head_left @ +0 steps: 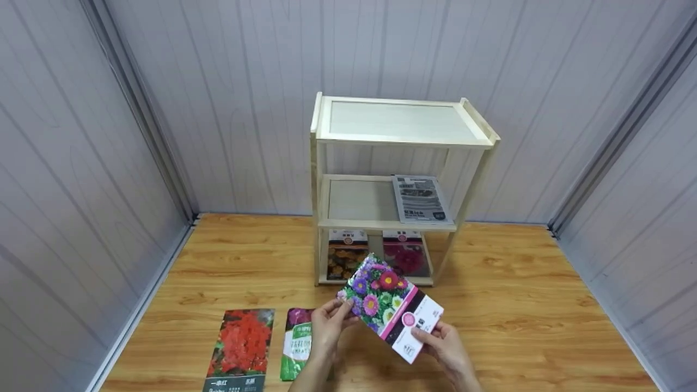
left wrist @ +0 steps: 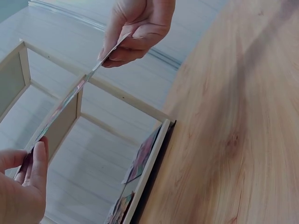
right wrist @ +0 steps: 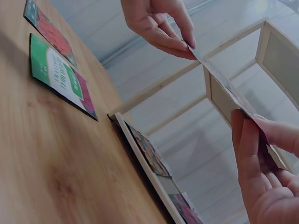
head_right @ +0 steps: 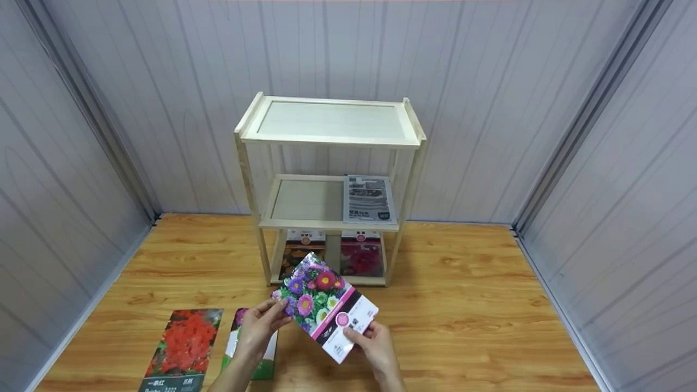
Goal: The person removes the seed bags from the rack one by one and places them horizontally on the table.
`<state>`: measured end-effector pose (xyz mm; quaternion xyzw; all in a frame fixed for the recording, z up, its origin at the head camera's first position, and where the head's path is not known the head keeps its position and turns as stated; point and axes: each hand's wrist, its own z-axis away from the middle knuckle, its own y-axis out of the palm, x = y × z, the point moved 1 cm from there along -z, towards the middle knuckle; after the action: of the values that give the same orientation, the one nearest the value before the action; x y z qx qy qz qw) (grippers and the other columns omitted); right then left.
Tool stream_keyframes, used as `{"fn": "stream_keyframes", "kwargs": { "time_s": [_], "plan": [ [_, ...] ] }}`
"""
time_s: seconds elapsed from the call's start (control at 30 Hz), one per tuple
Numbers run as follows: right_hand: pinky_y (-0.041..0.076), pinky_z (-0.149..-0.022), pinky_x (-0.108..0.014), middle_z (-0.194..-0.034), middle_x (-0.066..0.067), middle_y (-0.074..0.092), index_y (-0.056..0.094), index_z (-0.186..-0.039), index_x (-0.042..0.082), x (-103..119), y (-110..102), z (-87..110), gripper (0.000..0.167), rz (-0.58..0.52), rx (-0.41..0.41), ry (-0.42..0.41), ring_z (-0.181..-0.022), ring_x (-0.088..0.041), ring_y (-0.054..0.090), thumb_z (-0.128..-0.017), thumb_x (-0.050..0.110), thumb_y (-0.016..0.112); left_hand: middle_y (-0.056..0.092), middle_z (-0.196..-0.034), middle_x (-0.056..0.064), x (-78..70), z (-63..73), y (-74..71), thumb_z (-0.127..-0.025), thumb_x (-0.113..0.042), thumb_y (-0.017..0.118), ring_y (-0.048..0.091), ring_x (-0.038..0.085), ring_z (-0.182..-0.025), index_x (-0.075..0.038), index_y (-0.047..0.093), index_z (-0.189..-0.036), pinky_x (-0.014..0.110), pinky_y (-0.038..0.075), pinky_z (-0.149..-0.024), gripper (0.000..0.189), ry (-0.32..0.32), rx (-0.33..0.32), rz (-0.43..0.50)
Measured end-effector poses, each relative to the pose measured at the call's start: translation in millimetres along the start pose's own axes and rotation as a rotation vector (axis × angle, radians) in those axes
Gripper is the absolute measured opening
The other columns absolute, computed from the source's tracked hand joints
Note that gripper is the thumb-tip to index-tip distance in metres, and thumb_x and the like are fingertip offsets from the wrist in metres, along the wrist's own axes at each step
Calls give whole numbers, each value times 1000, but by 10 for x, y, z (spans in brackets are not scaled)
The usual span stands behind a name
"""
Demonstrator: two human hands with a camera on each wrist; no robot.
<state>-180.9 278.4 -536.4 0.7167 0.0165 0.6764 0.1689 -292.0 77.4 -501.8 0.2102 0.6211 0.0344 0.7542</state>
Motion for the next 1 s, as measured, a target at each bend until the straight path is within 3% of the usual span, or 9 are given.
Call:
{"fn": "stream_keyframes", "kwargs": {
  "time_s": [0.23, 0.3, 0.47, 0.53, 0.6, 0.73, 0.83, 0.87, 1.0],
  "plan": [
    [52, -70, -32, -84, -7, 64, 54, -98, -3, 182, 95, 53, 13, 37, 51, 166, -77, -18, 62, -87, 3, 53, 65, -81, 11, 848, -577, -307, -80, -24, 66, 62, 20, -67, 0, 64, -90, 30, 53, -60, 26, 79, 13, -6],
    [52, -70, -32, -82, -6, 63, 55, -99, -1, 235, 42, 12, 12, 38, 71, 170, -76, -17, 62, -90, 3, 48, 65, -82, 11, 785, -530, -286, -79, -24, 67, 62, 20, -68, 0, 64, -90, 31, 53, -61, 28, 63, 10, -22],
    [51, -64, -28, -80, -5, 63, 56, -103, -4, 399, -108, -167, 20, 131, 49, 145, -70, -14, 60, -91, 9, 49, 65, -79, 11, 163, -92, -74, -81, -14, 64, 61, 17, -67, 8, 61, -92, 31, 53, -62, 24, -3, 1, -40],
    [51, -64, -25, -82, -5, 63, 56, -105, -9, 464, -130, -241, 25, 182, 40, 137, -71, -13, 60, -90, 11, 51, 64, -75, 9, 33, 7, -29, -81, -9, 63, 60, 14, -65, 8, 61, -89, 29, 53, -60, 19, -15, 8, -20],
    [51, -64, -24, -84, -6, 64, 55, -106, -12, 518, -129, -302, 30, 241, 48, 132, -72, -13, 60, -89, 13, 53, 63, -71, 7, -23, 61, -7, -81, -8, 63, 59, 13, -62, 8, 61, -86, 28, 53, -60, 17, -14, 24, -9],
    [51, -63, -24, -85, -10, 65, 53, -107, -16, 586, -100, -359, 36, 355, 108, 128, -73, -14, 61, -88, 14, 55, 61, -67, 4, 27, 49, -13, -80, -10, 65, 58, 12, -59, 5, 63, -81, 27, 53, -57, 15, 53, 91, 7],
    [51, -62, -24, -84, -13, 65, 53, -107, -16, 592, -86, -366, 36, 410, 144, 124, -71, -14, 61, -87, 13, 56, 61, -67, 4, 48, 22, -11, -80, -10, 64, 59, 12, -58, 7, 62, -84, 28, 53, -58, 17, 39, 91, -20],
    [51, -62, -24, -84, -14, 65, 53, -107, -17, 588, -83, -364, 36, 415, 153, 123, -70, -14, 62, -87, 13, 57, 61, -68, 5, 1, 43, 8, -80, -7, 64, 59, 13, -59, 9, 61, -86, 29, 53, -60, 18, 0, 65, -41],
    [52, -62, -25, -84, -15, 66, 53, -105, -18, 562, -67, -329, 34, 392, 166, 140, -70, -14, 62, -86, 11, 57, 62, -70, 5, -24, 26, 10, -82, -5, 61, 59, 13, -60, 10, 60, -92, 31, 53, -62, 18, -34, 45, -64]
  ]
}}
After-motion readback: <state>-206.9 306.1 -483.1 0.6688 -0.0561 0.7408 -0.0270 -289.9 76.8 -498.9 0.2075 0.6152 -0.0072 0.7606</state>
